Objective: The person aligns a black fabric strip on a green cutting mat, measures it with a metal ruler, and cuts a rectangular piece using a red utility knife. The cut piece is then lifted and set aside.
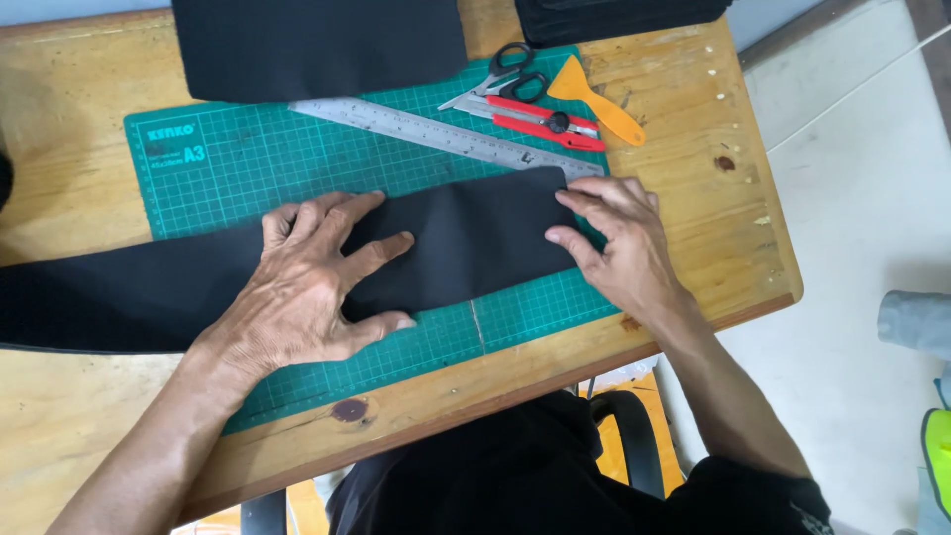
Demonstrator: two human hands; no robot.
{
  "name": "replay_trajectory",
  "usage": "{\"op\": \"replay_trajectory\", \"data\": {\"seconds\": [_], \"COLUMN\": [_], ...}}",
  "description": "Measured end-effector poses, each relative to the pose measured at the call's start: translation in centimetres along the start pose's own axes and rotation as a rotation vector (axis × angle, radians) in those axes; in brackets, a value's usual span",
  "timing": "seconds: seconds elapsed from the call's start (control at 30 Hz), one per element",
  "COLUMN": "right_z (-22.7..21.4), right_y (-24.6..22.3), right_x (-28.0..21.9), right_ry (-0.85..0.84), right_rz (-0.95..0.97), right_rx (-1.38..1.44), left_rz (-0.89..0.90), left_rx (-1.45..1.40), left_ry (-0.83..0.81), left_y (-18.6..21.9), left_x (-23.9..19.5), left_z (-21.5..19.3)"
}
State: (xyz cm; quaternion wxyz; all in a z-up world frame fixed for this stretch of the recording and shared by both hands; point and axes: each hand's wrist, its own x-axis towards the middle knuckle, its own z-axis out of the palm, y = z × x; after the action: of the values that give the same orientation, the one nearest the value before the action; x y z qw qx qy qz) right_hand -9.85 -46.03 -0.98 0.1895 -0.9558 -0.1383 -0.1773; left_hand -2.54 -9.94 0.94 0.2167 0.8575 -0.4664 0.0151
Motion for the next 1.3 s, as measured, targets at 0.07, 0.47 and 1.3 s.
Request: {"op": "replay_trajectory", "data": {"seconds": [0.07,0.47,1.3], "right_z": [0.1,-2.3,-3.1], "right_y": [1.1,2.0,0.8], "right_x": [0.9,0.6,-0.9], "right_ry": [-0.022,-0.172,-0.216], "right_rz": [0.016,0.107,-0.052], "right_rx": [0.015,0.304,-0.043], "left_rz": [-0.002,0.020,0.110], "left_rx": [-0.007,-0.090,0.112], "left_ry": [-0.008,-0.018,-0.009], "left_y": [-0.3,-0.4,5.0], "left_x": [0.6,2.1,8.7], "left_z": [0.1,0.6,4.9]}}
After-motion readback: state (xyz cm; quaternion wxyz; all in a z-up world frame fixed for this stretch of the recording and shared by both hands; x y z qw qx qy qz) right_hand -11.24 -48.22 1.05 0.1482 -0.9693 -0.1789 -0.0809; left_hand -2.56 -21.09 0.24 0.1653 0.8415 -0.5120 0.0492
